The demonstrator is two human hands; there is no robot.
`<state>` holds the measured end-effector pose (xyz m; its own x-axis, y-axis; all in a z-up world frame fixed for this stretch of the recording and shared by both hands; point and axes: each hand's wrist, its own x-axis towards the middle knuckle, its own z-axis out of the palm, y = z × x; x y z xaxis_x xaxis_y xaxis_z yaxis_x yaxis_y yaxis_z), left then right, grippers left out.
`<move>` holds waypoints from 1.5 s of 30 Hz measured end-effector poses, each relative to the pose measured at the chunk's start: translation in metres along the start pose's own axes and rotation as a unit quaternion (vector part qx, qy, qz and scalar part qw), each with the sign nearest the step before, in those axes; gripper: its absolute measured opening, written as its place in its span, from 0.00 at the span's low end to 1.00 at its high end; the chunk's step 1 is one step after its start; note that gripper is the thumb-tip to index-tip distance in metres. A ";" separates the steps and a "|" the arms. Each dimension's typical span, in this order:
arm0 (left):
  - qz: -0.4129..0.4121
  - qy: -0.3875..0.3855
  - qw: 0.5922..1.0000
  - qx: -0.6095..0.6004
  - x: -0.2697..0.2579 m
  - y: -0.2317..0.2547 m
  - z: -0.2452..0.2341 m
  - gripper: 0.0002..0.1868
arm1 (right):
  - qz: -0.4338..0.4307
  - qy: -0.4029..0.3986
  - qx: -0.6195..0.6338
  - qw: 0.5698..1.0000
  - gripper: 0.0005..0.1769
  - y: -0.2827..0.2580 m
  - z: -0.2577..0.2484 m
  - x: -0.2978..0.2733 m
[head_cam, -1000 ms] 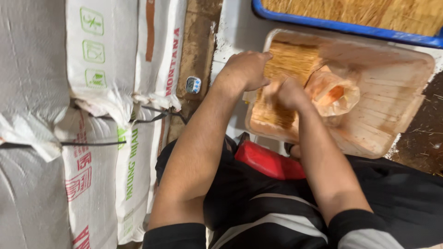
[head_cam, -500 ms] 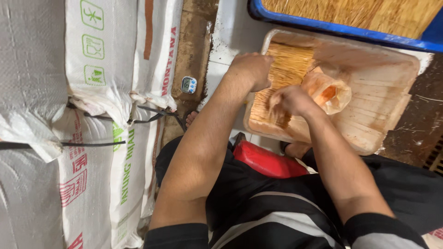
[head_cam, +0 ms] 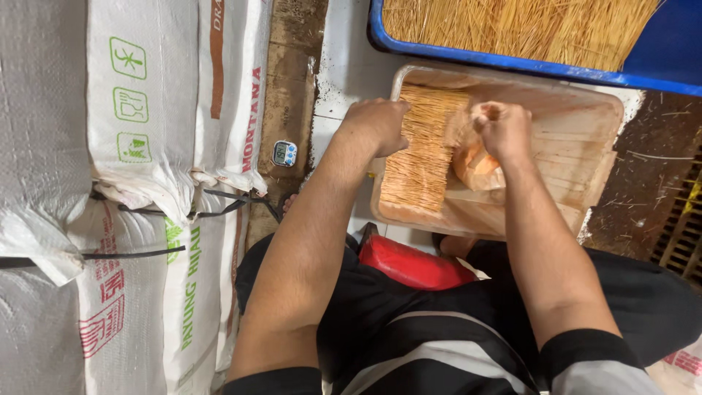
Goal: The person repeatedly picks up bundles of thin, yellow noodles from a blue tray and places them into a white tub. They arrange the noodles in the tub by hand, occasionally adjusting the pile.
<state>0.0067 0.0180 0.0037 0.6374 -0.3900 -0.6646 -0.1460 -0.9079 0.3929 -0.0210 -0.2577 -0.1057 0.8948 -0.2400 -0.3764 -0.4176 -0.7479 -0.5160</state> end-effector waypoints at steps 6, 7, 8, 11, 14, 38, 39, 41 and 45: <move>-0.009 0.003 1.000 0.001 0.002 -0.001 0.001 0.40 | 0.089 -0.031 0.041 0.995 0.12 -0.021 -0.010 0.006; -0.004 0.004 1.000 0.003 0.003 -0.002 0.000 0.39 | 0.049 -0.109 -0.055 0.991 0.09 -0.024 -0.009 0.007; 0.000 0.001 1.000 0.004 0.003 -0.002 0.000 0.38 | 0.011 -0.187 -0.150 0.971 0.10 -0.026 -0.006 0.005; 0.001 -0.008 1.000 0.013 0.002 -0.002 0.000 0.36 | 0.045 -0.134 -0.072 0.987 0.16 -0.032 0.003 0.003; 0.003 -0.004 1.000 0.013 0.004 -0.001 0.002 0.37 | -0.048 -0.188 -0.134 0.972 0.16 -0.037 0.013 0.002; -0.001 -0.003 1.000 -0.009 0.016 0.004 0.009 0.35 | -0.045 -0.214 -0.324 0.920 0.26 0.194 0.099 0.023; 0.005 0.002 1.000 -0.005 0.014 0.002 0.008 0.35 | -0.018 -0.221 -0.343 0.913 0.25 0.196 0.104 0.019; -0.008 -0.013 1.000 -0.012 0.010 0.000 0.004 0.35 | 0.001 -0.216 -0.352 0.911 0.26 0.195 0.109 0.020; -0.024 -0.027 0.999 -0.025 0.006 0.001 -0.002 0.36 | 0.040 -0.167 -0.083 0.982 0.25 0.175 0.083 0.030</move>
<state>0.0123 0.0147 0.0017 0.6007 -0.3553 -0.7162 -0.0783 -0.9177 0.3896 -0.0803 -0.3445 -0.2715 0.7475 -0.1066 -0.6556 -0.4278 -0.8323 -0.3525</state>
